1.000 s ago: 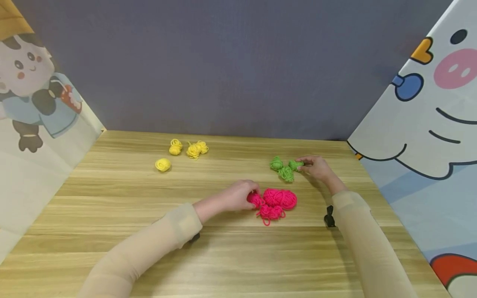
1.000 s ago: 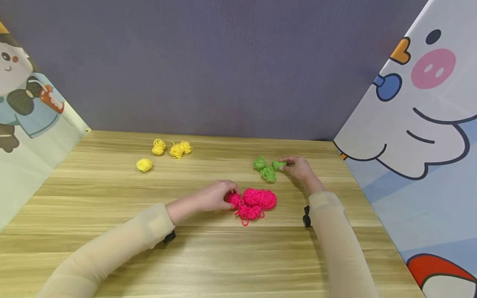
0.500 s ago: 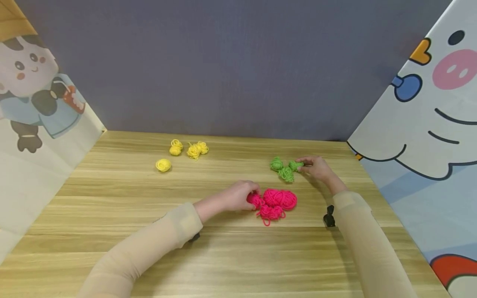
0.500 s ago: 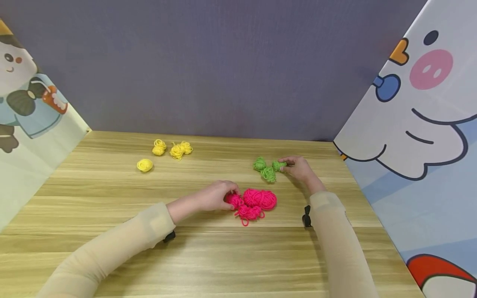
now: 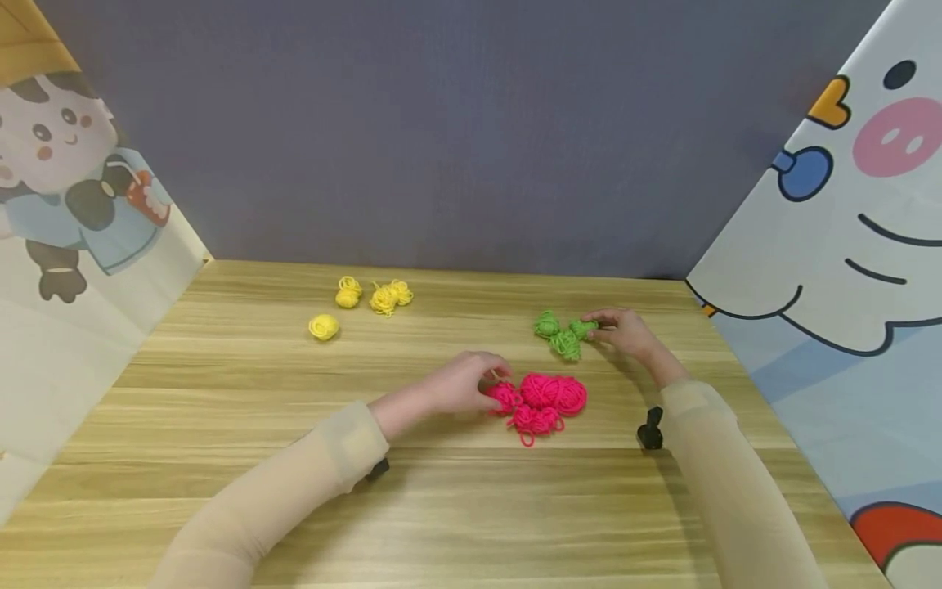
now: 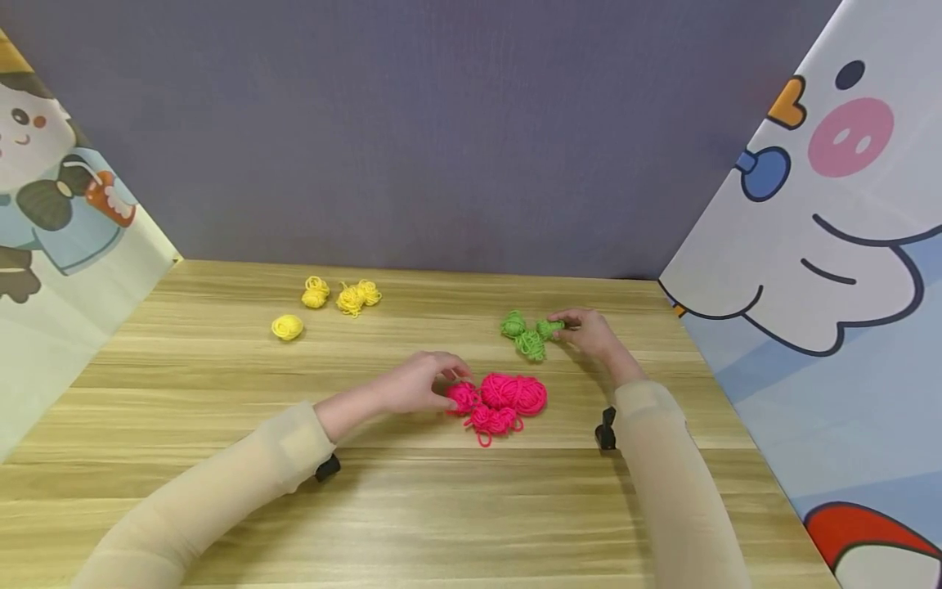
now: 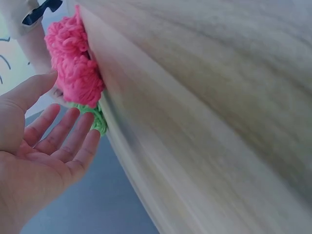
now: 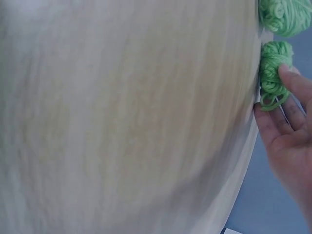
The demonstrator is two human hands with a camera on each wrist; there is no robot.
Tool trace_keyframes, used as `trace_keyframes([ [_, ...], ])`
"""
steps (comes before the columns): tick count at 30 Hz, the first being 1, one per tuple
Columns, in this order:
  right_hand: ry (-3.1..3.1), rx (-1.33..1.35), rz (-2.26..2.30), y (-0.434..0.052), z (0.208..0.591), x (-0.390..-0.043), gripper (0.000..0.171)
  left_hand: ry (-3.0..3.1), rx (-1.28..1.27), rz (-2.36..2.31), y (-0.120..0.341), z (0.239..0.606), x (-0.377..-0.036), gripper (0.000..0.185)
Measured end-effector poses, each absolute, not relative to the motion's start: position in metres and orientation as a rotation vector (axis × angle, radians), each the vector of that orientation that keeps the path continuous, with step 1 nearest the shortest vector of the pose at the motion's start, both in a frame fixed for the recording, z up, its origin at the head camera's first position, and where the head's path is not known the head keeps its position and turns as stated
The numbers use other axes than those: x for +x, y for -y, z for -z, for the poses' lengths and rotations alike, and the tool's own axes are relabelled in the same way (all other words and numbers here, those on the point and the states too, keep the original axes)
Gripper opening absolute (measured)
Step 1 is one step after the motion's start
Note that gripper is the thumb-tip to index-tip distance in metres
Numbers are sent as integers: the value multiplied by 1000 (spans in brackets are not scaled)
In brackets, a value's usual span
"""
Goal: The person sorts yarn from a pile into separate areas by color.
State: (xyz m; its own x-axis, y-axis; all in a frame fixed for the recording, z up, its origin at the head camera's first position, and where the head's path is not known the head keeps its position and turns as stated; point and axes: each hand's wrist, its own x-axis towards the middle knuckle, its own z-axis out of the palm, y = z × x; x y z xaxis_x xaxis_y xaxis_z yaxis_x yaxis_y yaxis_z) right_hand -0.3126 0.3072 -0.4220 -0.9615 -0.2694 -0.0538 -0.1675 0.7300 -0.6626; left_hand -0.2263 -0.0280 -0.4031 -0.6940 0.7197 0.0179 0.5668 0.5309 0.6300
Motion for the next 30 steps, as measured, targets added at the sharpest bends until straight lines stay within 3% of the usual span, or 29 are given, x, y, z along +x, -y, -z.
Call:
trace_keyframes([
  [17, -2839, -397, 1051, -298, 404, -301, 37, -2685, 948, -1037, 83, 389, -233, 49],
  [30, -2881, -502, 1109, -298, 395, -285, 27, -2803, 761, -1154, 143, 375, -239, 50],
])
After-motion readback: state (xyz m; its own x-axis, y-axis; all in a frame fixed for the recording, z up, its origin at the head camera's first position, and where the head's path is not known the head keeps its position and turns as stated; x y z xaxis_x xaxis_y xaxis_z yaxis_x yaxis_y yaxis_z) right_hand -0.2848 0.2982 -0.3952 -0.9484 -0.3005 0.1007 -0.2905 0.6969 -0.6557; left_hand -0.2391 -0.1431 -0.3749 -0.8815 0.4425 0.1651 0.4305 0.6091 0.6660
